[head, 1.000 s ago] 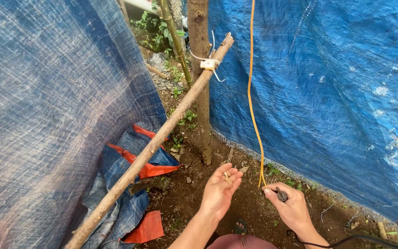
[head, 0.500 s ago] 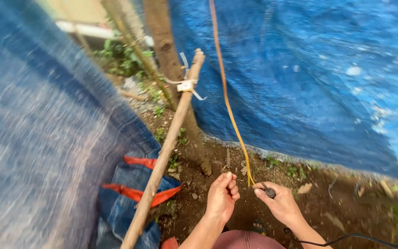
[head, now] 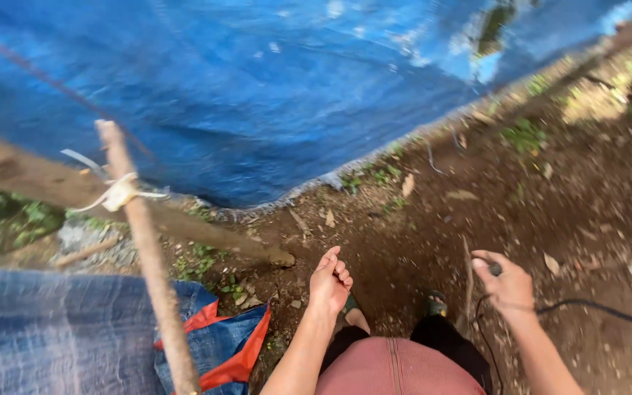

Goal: Stripping insulation from electrical wires using pliers and twisting the ends together to create a connection.

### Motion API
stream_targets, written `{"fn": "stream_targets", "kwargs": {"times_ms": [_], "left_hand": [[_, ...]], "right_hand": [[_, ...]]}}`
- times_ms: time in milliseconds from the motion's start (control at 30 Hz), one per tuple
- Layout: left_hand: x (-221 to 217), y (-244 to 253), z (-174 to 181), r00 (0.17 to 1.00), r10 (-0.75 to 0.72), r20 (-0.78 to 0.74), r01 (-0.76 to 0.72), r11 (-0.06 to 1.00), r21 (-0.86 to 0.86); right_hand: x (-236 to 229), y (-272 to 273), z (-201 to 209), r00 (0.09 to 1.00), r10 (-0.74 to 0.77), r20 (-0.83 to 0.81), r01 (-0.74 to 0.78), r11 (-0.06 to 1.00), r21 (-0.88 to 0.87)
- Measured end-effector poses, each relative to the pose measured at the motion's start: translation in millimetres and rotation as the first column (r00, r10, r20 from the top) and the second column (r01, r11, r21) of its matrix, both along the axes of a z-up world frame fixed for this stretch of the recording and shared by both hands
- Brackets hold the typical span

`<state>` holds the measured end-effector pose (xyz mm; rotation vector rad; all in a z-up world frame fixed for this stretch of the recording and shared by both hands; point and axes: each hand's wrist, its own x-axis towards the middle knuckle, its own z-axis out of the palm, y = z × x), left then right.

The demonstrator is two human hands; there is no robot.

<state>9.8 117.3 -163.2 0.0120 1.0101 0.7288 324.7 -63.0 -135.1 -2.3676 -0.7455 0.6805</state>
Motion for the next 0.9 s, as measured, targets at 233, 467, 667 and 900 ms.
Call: {"fn": "stream_targets", "kwargs": {"times_ms": [233, 467, 667, 900], "left_hand": [[31.9, -66.5, -2.1, 0.991, -0.106, -0.084, 0.108, 0.994, 0.027], [41.8, -209.6, -81.1, 0.994, 0.108, -0.009, -0.107, 0.992, 0.068], [39.3, -386.4, -112.6, 0.968, 0.150, -0.200, -0.161, 0.986, -0.040], [-63.4, -587.4, -183.1, 0.728, -0.081, -0.680, -0.093, 0.972, -0.216]], "right_hand": [[114.4, -254.1, -145.3, 0.962, -0.270, 0.028, 0.267, 0.922, -0.281], [185.2, -470.8, -235.5, 0.932, -0.337, -0.134, 0.223, 0.824, -0.521], [257.0, -533.1, -235.8, 0.905, -0.346, -0.247, 0.224, 0.882, -0.415], [259.0, -434.8, -173.7, 0.957, 0.284, -0.057, -0.269, 0.798, -0.540]]}}
